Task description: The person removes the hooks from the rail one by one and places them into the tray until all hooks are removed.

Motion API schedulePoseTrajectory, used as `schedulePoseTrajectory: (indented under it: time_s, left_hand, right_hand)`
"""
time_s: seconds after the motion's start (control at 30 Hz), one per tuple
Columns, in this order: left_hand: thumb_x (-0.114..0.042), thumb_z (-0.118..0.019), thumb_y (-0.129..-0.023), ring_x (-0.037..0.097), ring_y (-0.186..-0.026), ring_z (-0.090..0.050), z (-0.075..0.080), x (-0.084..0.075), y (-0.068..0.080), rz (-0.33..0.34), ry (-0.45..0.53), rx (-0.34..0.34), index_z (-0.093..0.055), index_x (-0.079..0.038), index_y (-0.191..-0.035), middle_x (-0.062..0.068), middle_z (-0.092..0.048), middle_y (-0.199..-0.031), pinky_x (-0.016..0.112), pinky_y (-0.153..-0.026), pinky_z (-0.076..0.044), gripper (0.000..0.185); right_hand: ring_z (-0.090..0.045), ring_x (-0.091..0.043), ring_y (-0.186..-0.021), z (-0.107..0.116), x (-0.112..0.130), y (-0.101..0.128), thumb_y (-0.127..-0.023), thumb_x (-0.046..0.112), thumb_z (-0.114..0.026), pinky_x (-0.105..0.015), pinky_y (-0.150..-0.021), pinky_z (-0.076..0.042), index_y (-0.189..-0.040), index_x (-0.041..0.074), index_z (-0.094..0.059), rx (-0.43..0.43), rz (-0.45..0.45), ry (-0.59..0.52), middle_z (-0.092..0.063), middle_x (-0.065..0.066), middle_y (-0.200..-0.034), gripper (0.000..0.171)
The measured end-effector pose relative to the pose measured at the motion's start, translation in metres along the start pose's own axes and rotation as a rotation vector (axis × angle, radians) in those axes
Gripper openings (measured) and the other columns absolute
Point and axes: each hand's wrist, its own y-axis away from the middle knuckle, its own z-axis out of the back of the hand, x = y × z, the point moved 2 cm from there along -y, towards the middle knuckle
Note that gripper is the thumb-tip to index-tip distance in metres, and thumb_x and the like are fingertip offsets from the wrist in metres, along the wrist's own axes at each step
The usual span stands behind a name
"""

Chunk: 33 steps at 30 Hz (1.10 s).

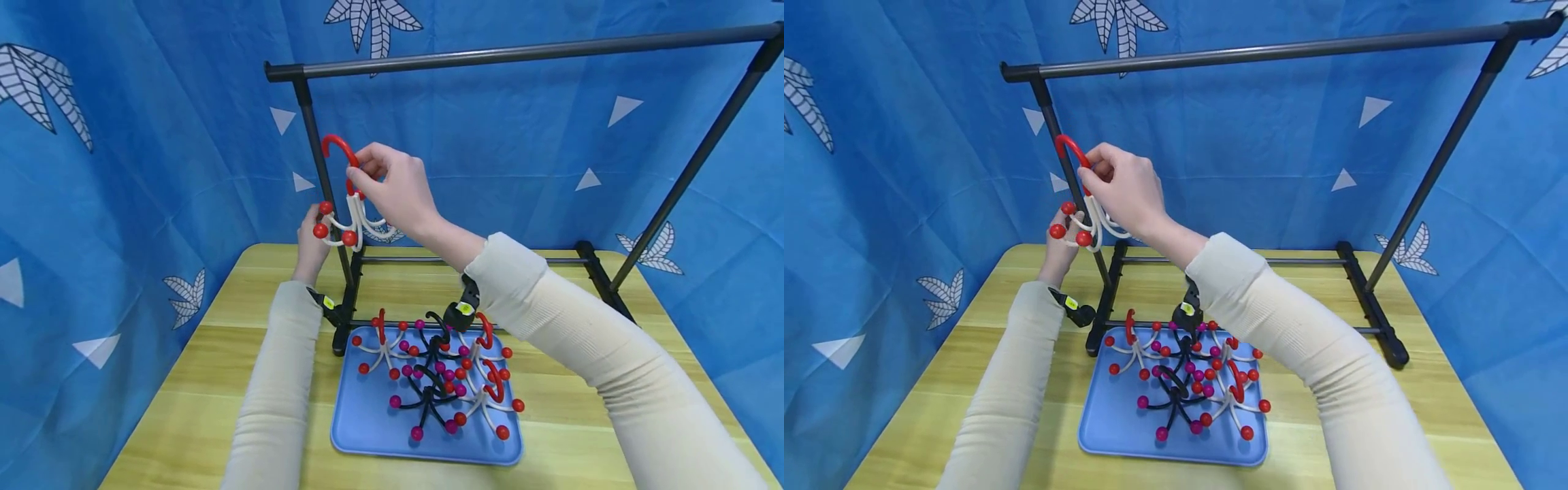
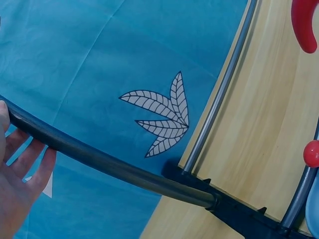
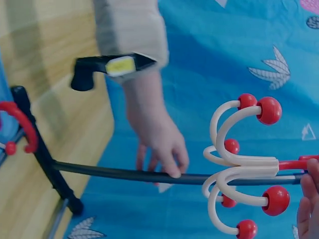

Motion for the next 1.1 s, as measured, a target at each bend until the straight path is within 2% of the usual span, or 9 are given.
schedulePoseTrajectory:
  time_s: [0.13,0.27,0.53,0.8,0.97,1.1]
  left_hand:
    - [-0.025,-0.040,-0.098,0.026,-0.093,-0.055,0.000,0.000,0.001,0.021,0.052,0.010,-0.048,-0.009,-0.124,0.014,-0.058,-0.110,0.037,-0.077,-0.046,0.032]
    - [-0.033,-0.041,-0.097,0.025,-0.095,-0.056,0.000,-0.001,0.002,0.045,0.064,0.021,-0.049,-0.013,-0.124,0.011,-0.058,-0.112,0.038,-0.078,-0.047,0.035]
    - [-0.034,-0.039,-0.096,0.026,-0.102,-0.057,0.002,0.002,-0.001,0.021,0.068,0.055,-0.047,-0.011,-0.126,0.013,-0.056,-0.116,0.039,-0.083,-0.050,0.038]
    - [-0.034,-0.038,-0.097,0.028,-0.102,-0.057,0.004,0.002,-0.002,0.006,0.050,0.085,-0.044,-0.009,-0.129,0.014,-0.054,-0.118,0.039,-0.083,-0.050,0.040]
    - [-0.033,-0.038,-0.097,0.028,-0.103,-0.057,0.005,0.001,-0.001,0.005,0.038,0.091,-0.044,-0.009,-0.129,0.014,-0.054,-0.118,0.040,-0.084,-0.050,0.040]
    - [-0.035,-0.037,-0.096,0.028,-0.105,-0.056,0.005,0.000,-0.001,0.013,0.038,0.103,-0.043,-0.010,-0.129,0.014,-0.053,-0.119,0.040,-0.085,-0.049,0.042]
  right_hand:
    - [-0.056,-0.008,-0.069,0.000,-0.008,0.018,-0.087,0.023,-0.062,-0.025,-0.062,-0.044,-0.095,0.011,-0.065,0.039,-0.008,0.010,-0.066,0.001,-0.078,0.015]
    - [-0.057,-0.007,-0.066,0.000,-0.017,0.036,-0.086,0.024,-0.063,-0.026,-0.059,-0.044,-0.091,0.013,-0.066,0.083,-0.013,0.016,-0.067,0.004,-0.076,0.012]
    - [-0.055,-0.009,-0.064,-0.004,-0.032,0.073,-0.085,0.020,-0.064,-0.027,-0.057,-0.044,-0.088,0.014,-0.066,0.165,-0.040,-0.029,-0.067,0.004,-0.073,0.008]
    - [-0.054,-0.011,-0.064,-0.014,-0.043,0.102,-0.085,0.019,-0.063,-0.026,-0.058,-0.043,-0.088,0.016,-0.067,0.260,-0.082,-0.019,-0.066,0.008,-0.071,0.006]
    - [-0.052,-0.009,-0.056,-0.021,-0.047,0.119,-0.085,0.019,-0.063,-0.024,-0.050,-0.040,-0.086,0.018,-0.067,0.331,-0.081,-0.026,-0.066,0.008,-0.071,0.004]
    - [-0.043,-0.010,-0.046,-0.026,-0.049,0.134,-0.084,0.018,-0.063,-0.023,-0.043,-0.034,-0.086,0.018,-0.067,0.394,-0.096,-0.040,-0.065,0.010,-0.071,0.004]
